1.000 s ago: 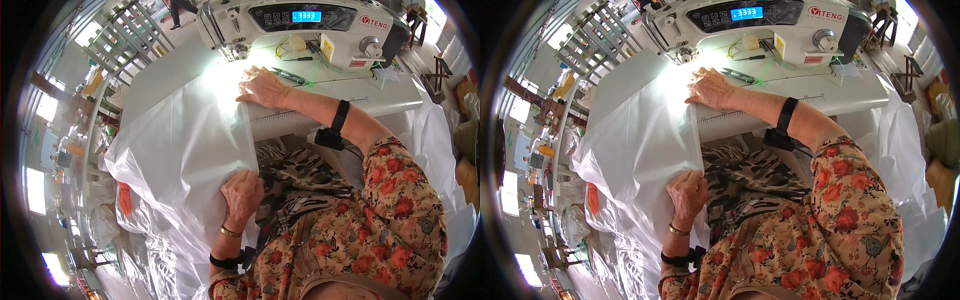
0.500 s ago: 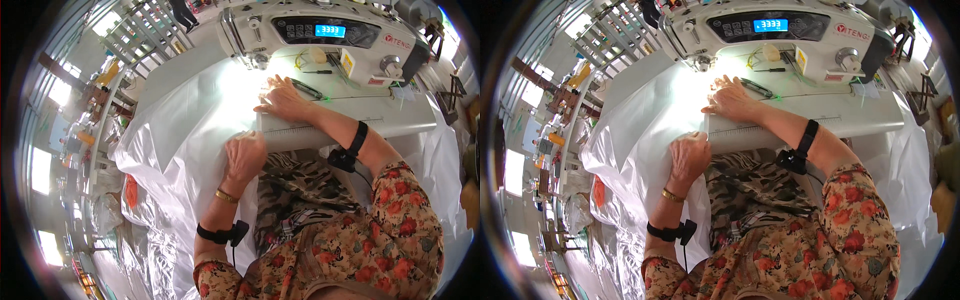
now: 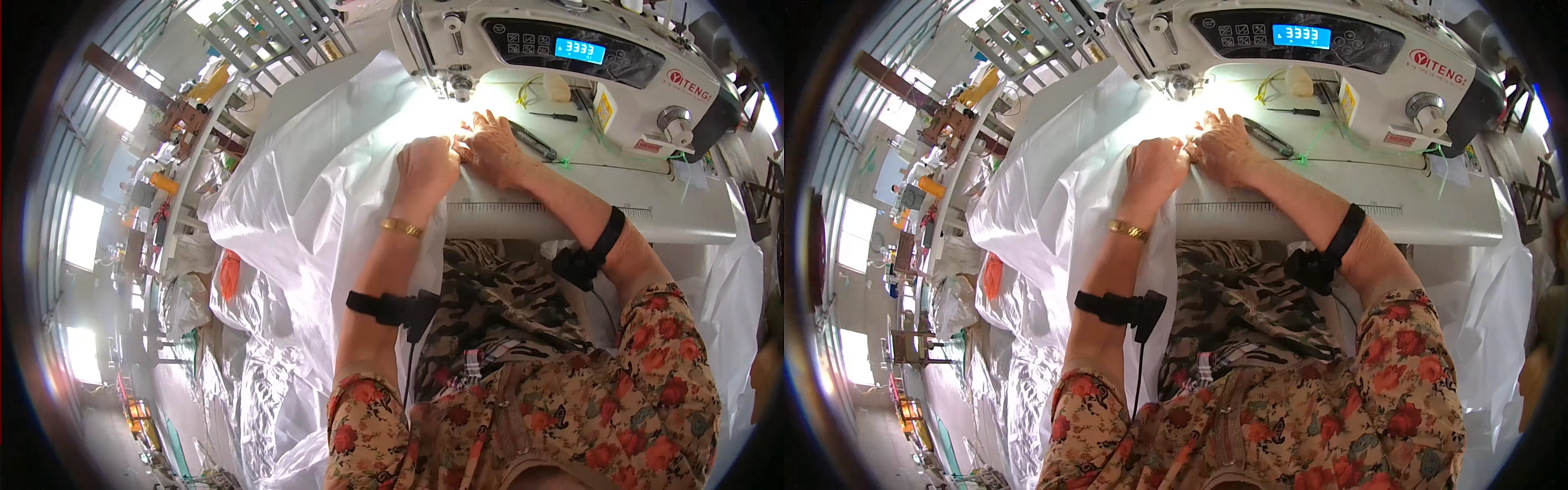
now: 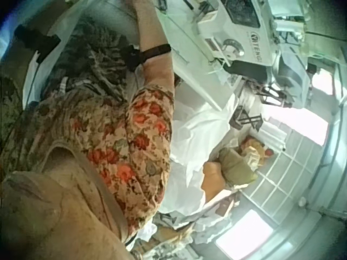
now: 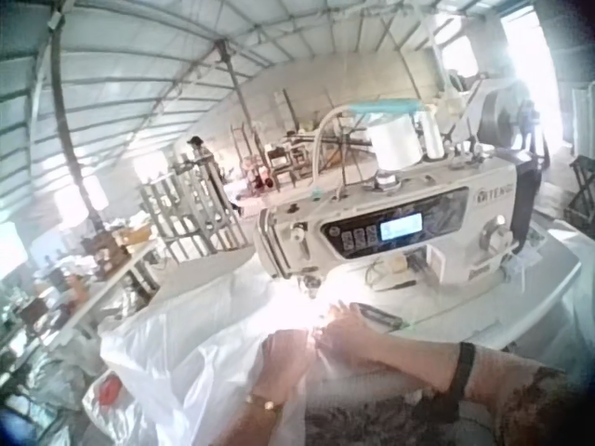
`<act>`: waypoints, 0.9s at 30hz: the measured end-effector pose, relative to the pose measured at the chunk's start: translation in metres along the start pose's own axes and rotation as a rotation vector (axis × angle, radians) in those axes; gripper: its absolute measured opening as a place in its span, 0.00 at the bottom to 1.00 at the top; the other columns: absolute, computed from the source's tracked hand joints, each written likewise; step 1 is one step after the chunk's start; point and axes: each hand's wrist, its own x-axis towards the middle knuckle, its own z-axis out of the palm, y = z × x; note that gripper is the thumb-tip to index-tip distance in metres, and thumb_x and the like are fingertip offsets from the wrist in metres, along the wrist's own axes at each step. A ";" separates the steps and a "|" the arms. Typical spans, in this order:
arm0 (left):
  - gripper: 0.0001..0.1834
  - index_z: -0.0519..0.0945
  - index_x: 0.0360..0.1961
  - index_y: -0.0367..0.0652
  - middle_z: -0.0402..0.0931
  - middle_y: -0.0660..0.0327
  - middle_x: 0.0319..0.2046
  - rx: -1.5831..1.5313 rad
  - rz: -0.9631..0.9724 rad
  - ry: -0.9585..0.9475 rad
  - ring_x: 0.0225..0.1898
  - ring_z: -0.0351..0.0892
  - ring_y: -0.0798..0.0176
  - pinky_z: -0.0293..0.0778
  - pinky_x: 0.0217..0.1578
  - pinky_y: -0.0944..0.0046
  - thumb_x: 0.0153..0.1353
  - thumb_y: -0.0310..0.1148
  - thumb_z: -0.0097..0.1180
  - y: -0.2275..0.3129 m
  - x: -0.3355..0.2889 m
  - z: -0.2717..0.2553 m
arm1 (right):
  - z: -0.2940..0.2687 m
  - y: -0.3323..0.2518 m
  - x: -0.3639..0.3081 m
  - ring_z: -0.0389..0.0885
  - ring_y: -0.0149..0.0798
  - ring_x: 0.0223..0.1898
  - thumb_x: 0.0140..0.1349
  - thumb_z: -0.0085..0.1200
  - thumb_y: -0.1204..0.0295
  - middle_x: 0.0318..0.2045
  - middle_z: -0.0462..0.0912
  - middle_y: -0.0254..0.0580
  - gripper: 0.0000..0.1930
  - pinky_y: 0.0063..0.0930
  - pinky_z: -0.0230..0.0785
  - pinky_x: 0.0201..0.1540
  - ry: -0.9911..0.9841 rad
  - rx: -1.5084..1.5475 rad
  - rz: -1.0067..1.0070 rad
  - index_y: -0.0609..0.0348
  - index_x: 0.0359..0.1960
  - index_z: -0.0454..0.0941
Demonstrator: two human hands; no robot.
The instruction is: Sewing large white plastic sheets using an industrial sewing machine in a factory environment.
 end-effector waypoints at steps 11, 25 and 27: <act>0.19 0.74 0.57 0.39 0.78 0.50 0.48 -0.106 0.004 0.437 0.52 0.74 0.48 0.66 0.56 0.54 0.67 0.34 0.49 -0.094 -0.124 0.029 | -0.002 0.014 -0.005 0.69 0.53 0.57 0.64 0.47 0.63 0.50 0.74 0.56 0.17 0.48 0.61 0.56 0.040 -0.014 -0.024 0.62 0.46 0.76; 0.18 0.74 0.57 0.44 0.78 0.51 0.49 -0.382 0.066 0.304 0.51 0.73 0.48 0.67 0.53 0.55 0.68 0.32 0.48 -0.128 -0.105 0.017 | 0.078 -0.128 -0.135 0.81 0.52 0.31 0.58 0.57 0.54 0.29 0.83 0.54 0.19 0.42 0.71 0.38 -0.404 0.753 0.267 0.61 0.32 0.84; 0.18 0.74 0.57 0.43 0.78 0.51 0.49 -0.418 0.062 0.287 0.51 0.73 0.48 0.67 0.54 0.54 0.67 0.30 0.48 -0.125 -0.101 0.016 | 0.114 -0.126 -0.134 0.80 0.42 0.26 0.60 0.58 0.57 0.23 0.82 0.43 0.18 0.34 0.71 0.34 -0.361 1.001 0.243 0.62 0.30 0.84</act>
